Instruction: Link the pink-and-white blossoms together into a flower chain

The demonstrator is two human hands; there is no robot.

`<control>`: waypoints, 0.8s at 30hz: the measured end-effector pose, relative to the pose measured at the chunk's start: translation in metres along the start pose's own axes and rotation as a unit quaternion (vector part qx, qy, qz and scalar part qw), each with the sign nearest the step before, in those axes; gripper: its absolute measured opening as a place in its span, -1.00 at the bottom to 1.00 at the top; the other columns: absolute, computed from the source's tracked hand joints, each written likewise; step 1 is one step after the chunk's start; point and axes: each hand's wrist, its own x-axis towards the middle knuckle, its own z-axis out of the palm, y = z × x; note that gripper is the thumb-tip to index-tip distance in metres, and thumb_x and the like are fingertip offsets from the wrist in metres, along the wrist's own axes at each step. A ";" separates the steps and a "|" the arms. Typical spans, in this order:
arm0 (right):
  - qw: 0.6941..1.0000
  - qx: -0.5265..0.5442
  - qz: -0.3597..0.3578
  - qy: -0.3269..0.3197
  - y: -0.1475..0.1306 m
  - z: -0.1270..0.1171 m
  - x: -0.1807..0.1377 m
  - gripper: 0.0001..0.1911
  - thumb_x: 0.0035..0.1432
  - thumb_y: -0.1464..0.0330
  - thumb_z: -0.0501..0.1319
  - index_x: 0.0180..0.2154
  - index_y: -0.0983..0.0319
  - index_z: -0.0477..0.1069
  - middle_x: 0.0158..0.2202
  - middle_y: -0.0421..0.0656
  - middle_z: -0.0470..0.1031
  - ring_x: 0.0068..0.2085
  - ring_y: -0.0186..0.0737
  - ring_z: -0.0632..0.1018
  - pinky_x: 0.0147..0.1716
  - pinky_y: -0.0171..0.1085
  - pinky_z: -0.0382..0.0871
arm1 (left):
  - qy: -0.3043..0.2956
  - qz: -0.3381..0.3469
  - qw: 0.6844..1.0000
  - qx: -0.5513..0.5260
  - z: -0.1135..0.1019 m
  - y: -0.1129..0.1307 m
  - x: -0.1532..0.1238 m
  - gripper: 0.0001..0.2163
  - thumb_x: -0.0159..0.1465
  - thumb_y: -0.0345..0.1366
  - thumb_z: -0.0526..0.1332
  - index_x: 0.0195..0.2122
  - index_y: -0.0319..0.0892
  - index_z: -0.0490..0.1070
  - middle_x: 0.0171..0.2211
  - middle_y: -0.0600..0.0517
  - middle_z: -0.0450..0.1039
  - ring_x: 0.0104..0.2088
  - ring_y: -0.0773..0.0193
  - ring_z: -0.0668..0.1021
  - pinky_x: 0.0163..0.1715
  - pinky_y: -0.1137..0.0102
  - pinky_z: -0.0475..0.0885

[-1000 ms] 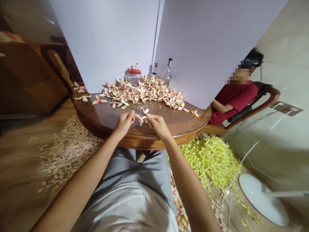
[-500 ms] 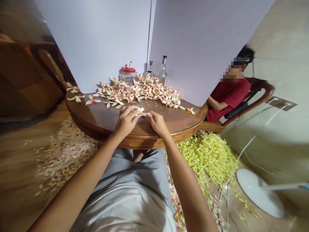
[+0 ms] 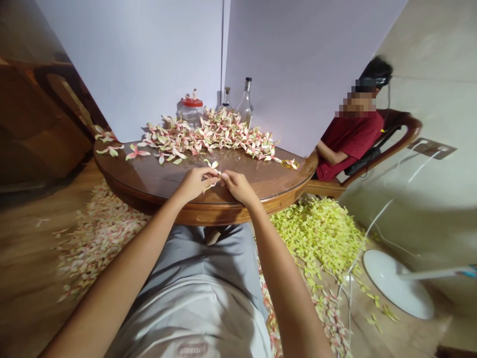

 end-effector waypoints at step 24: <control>1.000 -0.001 0.001 -0.010 -0.006 0.000 -0.002 -0.48 0.38 -0.05 0.09 -0.39 0.24 0.37 -0.48 -0.24 0.36 -0.42 -0.27 0.35 -0.33 -0.27 0.19 | 0.005 0.114 0.984 0.134 0.001 0.006 -0.003 -0.85 0.33 -0.49 0.12 -0.29 -0.16 0.45 -0.22 -0.08 0.45 -0.21 0.13 0.50 -0.13 0.28 0.38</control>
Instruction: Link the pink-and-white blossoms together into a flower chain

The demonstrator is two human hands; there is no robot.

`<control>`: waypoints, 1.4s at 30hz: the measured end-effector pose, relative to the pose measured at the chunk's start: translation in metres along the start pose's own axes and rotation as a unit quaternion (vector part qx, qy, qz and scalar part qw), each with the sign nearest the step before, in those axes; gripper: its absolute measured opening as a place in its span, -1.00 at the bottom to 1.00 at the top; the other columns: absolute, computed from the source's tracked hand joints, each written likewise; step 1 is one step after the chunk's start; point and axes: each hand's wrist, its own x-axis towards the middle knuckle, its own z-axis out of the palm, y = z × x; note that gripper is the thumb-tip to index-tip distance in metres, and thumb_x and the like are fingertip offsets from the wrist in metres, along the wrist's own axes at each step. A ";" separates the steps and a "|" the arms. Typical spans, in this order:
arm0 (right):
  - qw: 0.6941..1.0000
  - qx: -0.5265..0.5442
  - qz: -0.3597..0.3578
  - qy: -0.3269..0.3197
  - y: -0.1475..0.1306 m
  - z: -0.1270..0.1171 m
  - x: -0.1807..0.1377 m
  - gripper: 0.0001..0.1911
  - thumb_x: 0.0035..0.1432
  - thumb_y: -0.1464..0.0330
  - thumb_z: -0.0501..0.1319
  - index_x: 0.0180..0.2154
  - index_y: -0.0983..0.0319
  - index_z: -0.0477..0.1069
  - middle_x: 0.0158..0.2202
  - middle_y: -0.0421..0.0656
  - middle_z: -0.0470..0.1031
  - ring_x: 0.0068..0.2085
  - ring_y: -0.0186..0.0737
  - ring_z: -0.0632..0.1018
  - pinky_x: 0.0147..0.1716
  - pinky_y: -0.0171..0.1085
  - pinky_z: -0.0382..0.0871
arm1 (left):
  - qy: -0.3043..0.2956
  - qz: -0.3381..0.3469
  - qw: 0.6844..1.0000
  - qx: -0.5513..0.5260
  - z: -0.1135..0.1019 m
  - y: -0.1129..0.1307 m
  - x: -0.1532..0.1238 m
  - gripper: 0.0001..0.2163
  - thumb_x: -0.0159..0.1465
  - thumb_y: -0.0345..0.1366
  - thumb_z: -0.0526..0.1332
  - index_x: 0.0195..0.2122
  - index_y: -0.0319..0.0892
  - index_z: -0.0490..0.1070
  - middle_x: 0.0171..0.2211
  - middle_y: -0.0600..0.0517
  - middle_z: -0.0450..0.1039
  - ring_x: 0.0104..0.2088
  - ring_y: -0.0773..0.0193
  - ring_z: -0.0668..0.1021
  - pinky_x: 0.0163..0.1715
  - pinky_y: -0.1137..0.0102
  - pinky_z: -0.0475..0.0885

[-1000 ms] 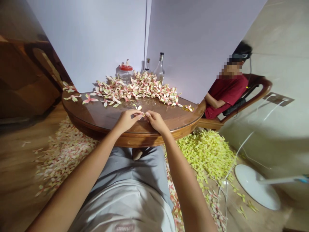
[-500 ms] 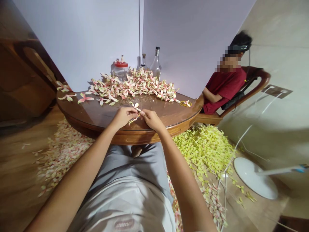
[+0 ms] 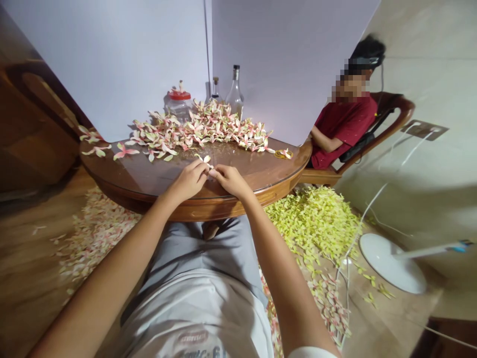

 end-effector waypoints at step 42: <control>0.995 -0.072 0.053 0.045 0.001 0.009 0.006 -0.57 0.30 0.14 0.30 -0.50 0.25 0.32 -0.55 -0.32 0.29 -0.47 -0.33 0.38 -0.37 -0.29 0.30 | 0.066 0.023 0.996 0.056 0.012 0.006 -0.007 -0.84 0.31 -0.54 0.12 -0.36 -0.14 0.29 -0.32 -0.02 0.42 -0.26 0.19 0.49 -0.19 0.32 0.40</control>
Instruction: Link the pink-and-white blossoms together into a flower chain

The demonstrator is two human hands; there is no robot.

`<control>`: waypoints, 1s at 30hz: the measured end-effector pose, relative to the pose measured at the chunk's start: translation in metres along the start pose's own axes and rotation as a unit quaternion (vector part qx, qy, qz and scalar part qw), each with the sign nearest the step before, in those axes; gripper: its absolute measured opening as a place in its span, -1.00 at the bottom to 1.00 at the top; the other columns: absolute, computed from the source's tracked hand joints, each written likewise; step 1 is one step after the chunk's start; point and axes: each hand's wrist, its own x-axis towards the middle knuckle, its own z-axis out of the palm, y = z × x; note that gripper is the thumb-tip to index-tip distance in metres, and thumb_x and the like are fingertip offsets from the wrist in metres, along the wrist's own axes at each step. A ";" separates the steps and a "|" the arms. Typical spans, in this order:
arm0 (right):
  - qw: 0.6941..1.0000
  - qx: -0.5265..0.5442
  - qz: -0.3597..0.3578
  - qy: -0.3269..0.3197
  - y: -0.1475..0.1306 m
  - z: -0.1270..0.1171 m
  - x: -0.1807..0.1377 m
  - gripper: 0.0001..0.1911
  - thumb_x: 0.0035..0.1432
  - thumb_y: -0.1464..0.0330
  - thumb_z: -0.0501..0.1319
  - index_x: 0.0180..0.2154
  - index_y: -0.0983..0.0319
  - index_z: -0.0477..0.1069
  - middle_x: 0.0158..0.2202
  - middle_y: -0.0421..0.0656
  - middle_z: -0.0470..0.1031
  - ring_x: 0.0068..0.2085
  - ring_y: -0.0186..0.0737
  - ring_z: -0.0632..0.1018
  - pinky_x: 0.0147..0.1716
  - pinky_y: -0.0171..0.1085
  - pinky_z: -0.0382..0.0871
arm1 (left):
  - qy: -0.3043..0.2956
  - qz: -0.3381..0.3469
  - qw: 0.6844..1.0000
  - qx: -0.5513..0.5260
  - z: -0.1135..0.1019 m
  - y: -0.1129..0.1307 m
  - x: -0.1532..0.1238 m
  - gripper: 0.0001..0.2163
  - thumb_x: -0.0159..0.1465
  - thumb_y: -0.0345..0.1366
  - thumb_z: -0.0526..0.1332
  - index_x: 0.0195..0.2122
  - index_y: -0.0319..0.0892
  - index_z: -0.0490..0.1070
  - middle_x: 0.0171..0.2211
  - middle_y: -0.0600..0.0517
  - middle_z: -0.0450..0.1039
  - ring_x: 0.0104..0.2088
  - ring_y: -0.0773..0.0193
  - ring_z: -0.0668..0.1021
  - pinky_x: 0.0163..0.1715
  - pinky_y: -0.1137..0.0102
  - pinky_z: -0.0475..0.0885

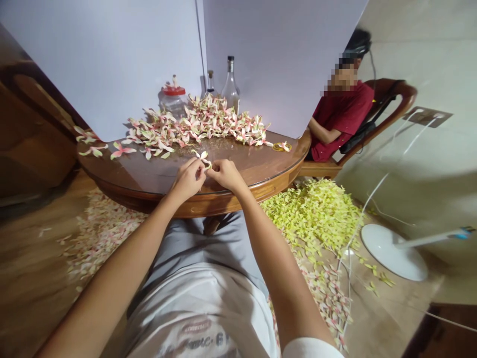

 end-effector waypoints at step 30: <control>0.993 0.067 0.080 0.052 0.005 -0.001 0.004 -0.60 0.32 0.19 0.31 -0.48 0.28 0.34 -0.53 -0.33 0.30 -0.49 -0.37 0.38 -0.43 -0.34 0.32 | 0.077 0.043 0.993 0.074 -0.019 -0.004 -0.001 -0.78 0.32 -0.49 0.14 -0.45 -0.10 0.25 -0.43 0.00 0.35 -0.29 0.15 0.45 -0.23 0.31 0.34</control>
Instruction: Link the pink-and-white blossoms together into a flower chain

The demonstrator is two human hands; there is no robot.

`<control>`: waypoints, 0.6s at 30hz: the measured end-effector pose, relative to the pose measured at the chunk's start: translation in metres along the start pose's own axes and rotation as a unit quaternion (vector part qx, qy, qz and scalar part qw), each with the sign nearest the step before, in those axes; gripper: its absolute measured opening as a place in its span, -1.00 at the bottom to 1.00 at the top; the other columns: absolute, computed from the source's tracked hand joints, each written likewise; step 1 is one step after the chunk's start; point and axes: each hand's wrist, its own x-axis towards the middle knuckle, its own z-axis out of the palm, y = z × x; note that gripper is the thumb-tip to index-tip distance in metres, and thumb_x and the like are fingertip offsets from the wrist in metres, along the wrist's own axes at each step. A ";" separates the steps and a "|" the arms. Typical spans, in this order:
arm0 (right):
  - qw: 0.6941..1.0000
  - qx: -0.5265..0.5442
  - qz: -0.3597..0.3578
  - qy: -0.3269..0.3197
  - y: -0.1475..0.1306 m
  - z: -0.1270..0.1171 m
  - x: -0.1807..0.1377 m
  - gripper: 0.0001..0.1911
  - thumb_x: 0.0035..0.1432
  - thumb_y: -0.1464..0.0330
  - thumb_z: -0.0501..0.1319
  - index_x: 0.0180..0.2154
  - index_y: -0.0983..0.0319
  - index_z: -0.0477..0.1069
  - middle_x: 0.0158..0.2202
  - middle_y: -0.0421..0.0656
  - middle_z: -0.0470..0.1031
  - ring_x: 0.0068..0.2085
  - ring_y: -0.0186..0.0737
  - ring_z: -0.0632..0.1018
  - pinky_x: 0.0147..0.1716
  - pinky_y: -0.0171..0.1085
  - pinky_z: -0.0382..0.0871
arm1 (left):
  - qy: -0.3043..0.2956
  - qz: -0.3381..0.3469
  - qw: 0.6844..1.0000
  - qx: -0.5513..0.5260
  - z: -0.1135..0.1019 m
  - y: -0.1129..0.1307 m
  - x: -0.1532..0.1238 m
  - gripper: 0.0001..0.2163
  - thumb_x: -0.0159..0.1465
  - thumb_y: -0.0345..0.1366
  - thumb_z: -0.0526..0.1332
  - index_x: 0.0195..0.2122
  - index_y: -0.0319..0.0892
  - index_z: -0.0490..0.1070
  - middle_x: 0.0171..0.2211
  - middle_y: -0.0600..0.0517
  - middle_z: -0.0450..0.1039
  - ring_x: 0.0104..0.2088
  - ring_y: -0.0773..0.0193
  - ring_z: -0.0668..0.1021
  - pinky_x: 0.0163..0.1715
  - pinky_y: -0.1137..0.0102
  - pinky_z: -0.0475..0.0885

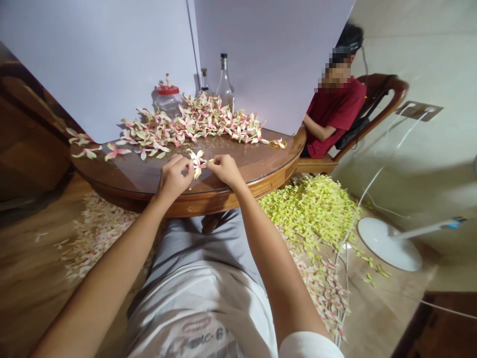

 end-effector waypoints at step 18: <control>0.990 0.137 -0.001 0.021 0.006 -0.006 -0.004 -0.66 0.35 0.20 0.29 -0.40 0.29 0.40 -0.47 -0.29 0.40 -0.45 -0.35 0.45 -0.37 -0.30 0.42 | -0.002 -0.046 0.998 -0.044 0.008 0.010 0.013 -0.81 0.46 -0.33 0.10 -0.12 -0.15 0.53 -0.13 -0.10 0.53 -0.07 0.12 0.53 -0.01 0.25 0.41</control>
